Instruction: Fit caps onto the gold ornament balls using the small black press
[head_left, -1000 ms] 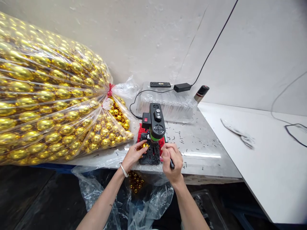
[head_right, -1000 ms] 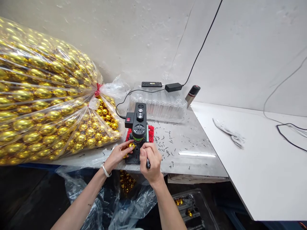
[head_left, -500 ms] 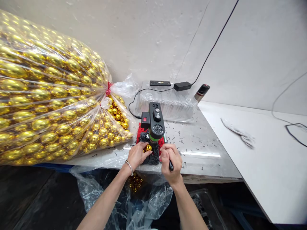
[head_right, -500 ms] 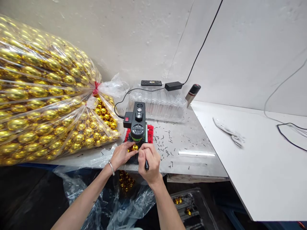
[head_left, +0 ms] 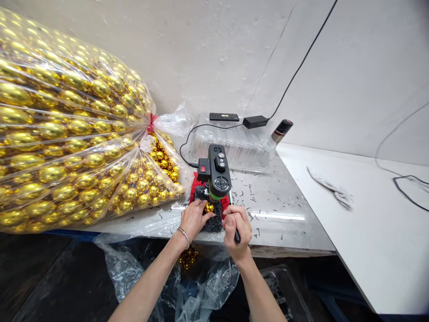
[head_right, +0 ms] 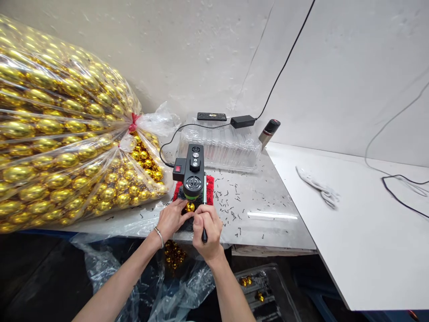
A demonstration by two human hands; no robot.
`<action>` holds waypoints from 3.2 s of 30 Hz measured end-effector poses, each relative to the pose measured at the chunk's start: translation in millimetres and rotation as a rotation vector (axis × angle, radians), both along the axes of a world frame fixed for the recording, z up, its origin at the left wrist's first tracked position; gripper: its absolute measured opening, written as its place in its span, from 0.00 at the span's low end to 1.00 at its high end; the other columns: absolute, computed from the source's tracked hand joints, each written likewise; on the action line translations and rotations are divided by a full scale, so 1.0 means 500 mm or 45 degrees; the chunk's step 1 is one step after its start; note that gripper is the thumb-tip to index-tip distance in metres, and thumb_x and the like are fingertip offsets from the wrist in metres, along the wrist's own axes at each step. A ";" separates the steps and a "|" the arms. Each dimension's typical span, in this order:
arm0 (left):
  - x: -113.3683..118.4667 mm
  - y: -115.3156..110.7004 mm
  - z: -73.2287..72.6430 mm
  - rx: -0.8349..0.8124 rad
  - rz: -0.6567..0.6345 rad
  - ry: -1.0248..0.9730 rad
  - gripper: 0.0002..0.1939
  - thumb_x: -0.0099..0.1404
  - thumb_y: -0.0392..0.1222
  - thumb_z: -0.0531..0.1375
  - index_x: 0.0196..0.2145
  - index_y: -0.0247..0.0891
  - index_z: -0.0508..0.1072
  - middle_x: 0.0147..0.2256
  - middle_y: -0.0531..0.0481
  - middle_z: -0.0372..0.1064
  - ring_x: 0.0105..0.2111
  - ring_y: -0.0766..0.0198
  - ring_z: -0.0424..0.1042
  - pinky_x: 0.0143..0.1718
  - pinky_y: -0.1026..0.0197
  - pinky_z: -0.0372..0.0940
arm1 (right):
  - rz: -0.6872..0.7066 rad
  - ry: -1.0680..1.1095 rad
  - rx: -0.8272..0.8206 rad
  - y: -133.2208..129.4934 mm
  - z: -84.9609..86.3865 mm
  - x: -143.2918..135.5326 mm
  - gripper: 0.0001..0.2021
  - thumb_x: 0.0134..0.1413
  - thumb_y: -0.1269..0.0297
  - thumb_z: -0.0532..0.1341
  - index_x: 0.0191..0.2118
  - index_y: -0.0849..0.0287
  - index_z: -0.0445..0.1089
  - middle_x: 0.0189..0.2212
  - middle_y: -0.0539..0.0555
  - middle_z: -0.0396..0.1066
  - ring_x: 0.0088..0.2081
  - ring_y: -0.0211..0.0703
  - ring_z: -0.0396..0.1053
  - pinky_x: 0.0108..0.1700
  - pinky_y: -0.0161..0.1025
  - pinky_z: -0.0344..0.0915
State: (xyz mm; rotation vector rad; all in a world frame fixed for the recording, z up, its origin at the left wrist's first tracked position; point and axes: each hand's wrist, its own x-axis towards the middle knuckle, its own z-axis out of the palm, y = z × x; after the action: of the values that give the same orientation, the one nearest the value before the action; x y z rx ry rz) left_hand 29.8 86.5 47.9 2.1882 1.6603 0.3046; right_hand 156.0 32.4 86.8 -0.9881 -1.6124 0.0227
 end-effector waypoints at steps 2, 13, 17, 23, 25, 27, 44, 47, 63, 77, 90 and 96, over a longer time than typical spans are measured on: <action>-0.001 0.000 0.000 0.003 -0.012 -0.013 0.20 0.64 0.51 0.57 0.50 0.39 0.69 0.43 0.44 0.70 0.44 0.55 0.70 0.36 0.61 0.62 | -0.005 -0.001 0.001 0.000 -0.015 0.000 0.11 0.57 0.77 0.50 0.27 0.58 0.61 0.27 0.52 0.63 0.32 0.39 0.65 0.32 0.38 0.64; 0.000 -0.002 0.004 -0.003 -0.017 0.001 0.21 0.63 0.52 0.58 0.50 0.38 0.70 0.41 0.43 0.71 0.44 0.53 0.71 0.35 0.60 0.62 | -0.006 0.015 0.117 0.018 -0.086 0.005 0.10 0.59 0.72 0.47 0.29 0.57 0.61 0.28 0.51 0.63 0.31 0.39 0.65 0.37 0.44 0.65; 0.001 -0.002 0.005 -0.008 -0.019 -0.018 0.20 0.63 0.51 0.58 0.48 0.37 0.70 0.41 0.43 0.71 0.44 0.53 0.70 0.35 0.60 0.62 | -0.026 0.000 0.126 0.022 -0.096 0.009 0.11 0.60 0.71 0.46 0.29 0.57 0.61 0.28 0.50 0.63 0.30 0.38 0.66 0.40 0.46 0.65; -0.002 0.001 0.003 -0.010 -0.022 -0.011 0.20 0.65 0.52 0.55 0.50 0.39 0.69 0.41 0.43 0.71 0.44 0.55 0.71 0.37 0.62 0.61 | -0.006 -0.076 0.181 0.028 -0.107 0.006 0.11 0.60 0.71 0.47 0.28 0.57 0.60 0.28 0.51 0.63 0.31 0.38 0.66 0.36 0.42 0.66; -0.003 0.001 0.003 -0.011 -0.029 -0.014 0.20 0.65 0.53 0.55 0.49 0.38 0.70 0.41 0.43 0.72 0.43 0.55 0.71 0.36 0.61 0.61 | 0.001 -0.095 0.207 0.028 -0.102 0.003 0.11 0.60 0.72 0.47 0.27 0.57 0.60 0.28 0.51 0.62 0.31 0.38 0.65 0.35 0.41 0.66; -0.003 0.001 0.003 -0.001 -0.026 -0.031 0.20 0.65 0.53 0.55 0.48 0.38 0.71 0.40 0.43 0.72 0.43 0.55 0.71 0.36 0.61 0.60 | -0.006 -0.050 0.194 0.026 -0.084 0.001 0.12 0.59 0.73 0.47 0.26 0.57 0.59 0.27 0.51 0.62 0.30 0.38 0.64 0.34 0.40 0.66; -0.118 -0.199 -0.102 -1.063 0.262 -1.144 0.27 0.48 0.67 0.62 0.22 0.35 0.69 0.17 0.56 0.61 0.18 0.69 0.60 0.22 0.65 0.53 | -0.025 0.145 -0.011 0.014 0.056 -0.014 0.13 0.62 0.70 0.48 0.25 0.57 0.59 0.24 0.50 0.61 0.28 0.37 0.62 0.32 0.38 0.59; -0.108 -0.258 -0.179 -1.272 0.656 -1.308 0.27 0.45 0.65 0.65 0.22 0.35 0.67 0.18 0.55 0.63 0.18 0.69 0.62 0.20 0.66 0.55 | -0.030 0.159 0.012 0.015 0.047 -0.014 0.13 0.61 0.71 0.49 0.25 0.57 0.59 0.24 0.49 0.61 0.29 0.37 0.62 0.32 0.38 0.59; -0.101 -0.168 0.035 -1.305 0.717 -2.338 0.10 0.67 0.36 0.54 0.41 0.30 0.73 0.36 0.41 0.74 0.35 0.63 0.76 0.33 0.67 0.72 | -0.015 0.100 0.070 0.014 0.029 -0.009 0.12 0.59 0.76 0.49 0.26 0.57 0.60 0.24 0.50 0.61 0.31 0.38 0.63 0.33 0.37 0.59; -0.062 -0.080 0.025 -0.972 0.770 -2.372 0.09 0.61 0.30 0.59 0.41 0.32 0.72 0.37 0.44 0.75 0.39 0.61 0.76 0.43 0.61 0.70 | -0.008 0.044 0.081 0.013 0.028 -0.005 0.12 0.58 0.79 0.49 0.26 0.58 0.60 0.23 0.49 0.62 0.30 0.37 0.64 0.32 0.36 0.61; 0.018 -0.014 -0.067 -0.118 0.496 -1.581 0.15 0.54 0.41 0.64 0.39 0.37 0.68 0.39 0.46 0.72 0.39 0.61 0.73 0.43 0.57 0.66 | 0.024 -0.003 0.047 0.009 0.024 0.000 0.12 0.57 0.79 0.49 0.26 0.57 0.59 0.22 0.49 0.61 0.31 0.38 0.65 0.31 0.36 0.62; 0.009 -0.008 -0.080 0.142 0.276 -0.988 0.16 0.56 0.38 0.63 0.44 0.38 0.72 0.42 0.44 0.73 0.43 0.56 0.71 0.48 0.52 0.65 | 0.018 -0.024 0.058 0.009 0.023 0.002 0.12 0.57 0.79 0.50 0.26 0.57 0.60 0.22 0.49 0.61 0.31 0.38 0.65 0.32 0.37 0.63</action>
State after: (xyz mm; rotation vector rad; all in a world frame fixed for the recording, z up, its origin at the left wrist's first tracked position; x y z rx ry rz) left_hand 34.0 82.6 8.1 1.6157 1.4230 1.1567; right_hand 157.0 36.9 98.3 -0.9439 -1.6302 -0.0136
